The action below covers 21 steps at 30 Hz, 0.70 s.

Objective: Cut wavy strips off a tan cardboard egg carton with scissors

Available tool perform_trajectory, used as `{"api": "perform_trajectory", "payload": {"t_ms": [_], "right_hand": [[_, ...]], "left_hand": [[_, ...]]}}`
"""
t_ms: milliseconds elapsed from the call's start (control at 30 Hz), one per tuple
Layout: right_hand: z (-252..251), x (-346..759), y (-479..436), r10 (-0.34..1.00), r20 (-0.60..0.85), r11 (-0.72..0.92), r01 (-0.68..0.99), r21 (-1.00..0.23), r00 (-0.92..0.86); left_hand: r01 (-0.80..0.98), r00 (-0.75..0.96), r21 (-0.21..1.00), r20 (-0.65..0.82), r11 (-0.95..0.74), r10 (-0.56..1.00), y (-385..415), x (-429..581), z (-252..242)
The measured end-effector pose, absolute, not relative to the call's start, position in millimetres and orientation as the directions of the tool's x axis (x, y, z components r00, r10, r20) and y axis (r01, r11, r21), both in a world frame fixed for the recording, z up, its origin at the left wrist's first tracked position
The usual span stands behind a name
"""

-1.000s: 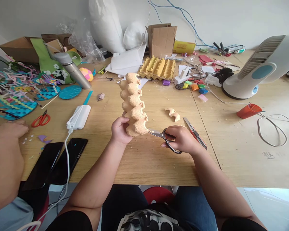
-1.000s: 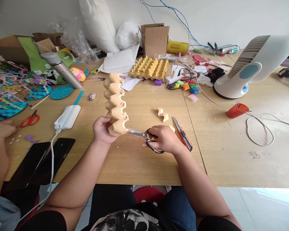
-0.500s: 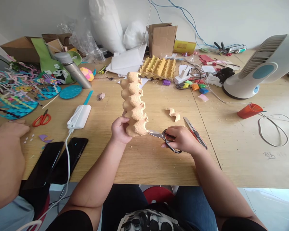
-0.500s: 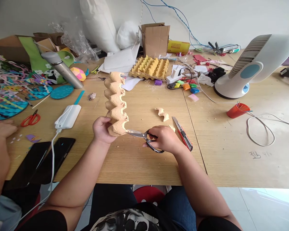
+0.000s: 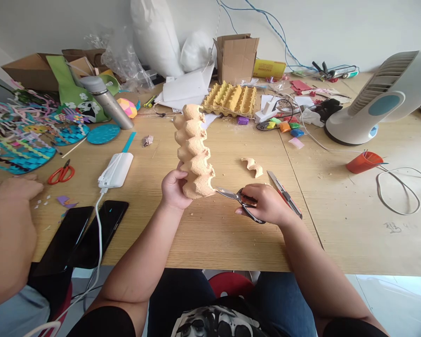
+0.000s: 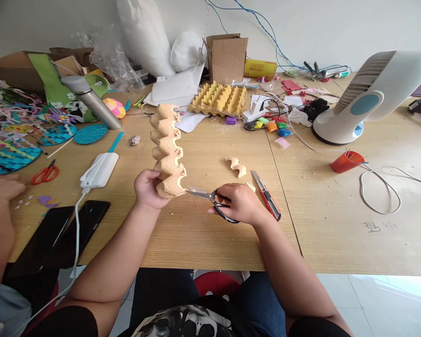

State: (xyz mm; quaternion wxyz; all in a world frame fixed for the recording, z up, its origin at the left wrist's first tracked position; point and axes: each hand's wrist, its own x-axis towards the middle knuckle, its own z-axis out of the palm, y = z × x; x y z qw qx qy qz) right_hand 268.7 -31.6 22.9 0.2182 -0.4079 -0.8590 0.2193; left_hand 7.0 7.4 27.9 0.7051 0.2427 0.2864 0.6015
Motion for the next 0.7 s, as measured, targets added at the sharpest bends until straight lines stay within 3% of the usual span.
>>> {"api": "perform_trajectory", "payload": {"t_ms": [700], "right_hand": [[22.7,266.5,-31.0,0.795,0.215,0.569,0.574,-0.589,-0.568]], "left_hand": [[-0.725,0.141,0.666,-0.106,0.175,0.984,7.1,8.8,28.7]]}}
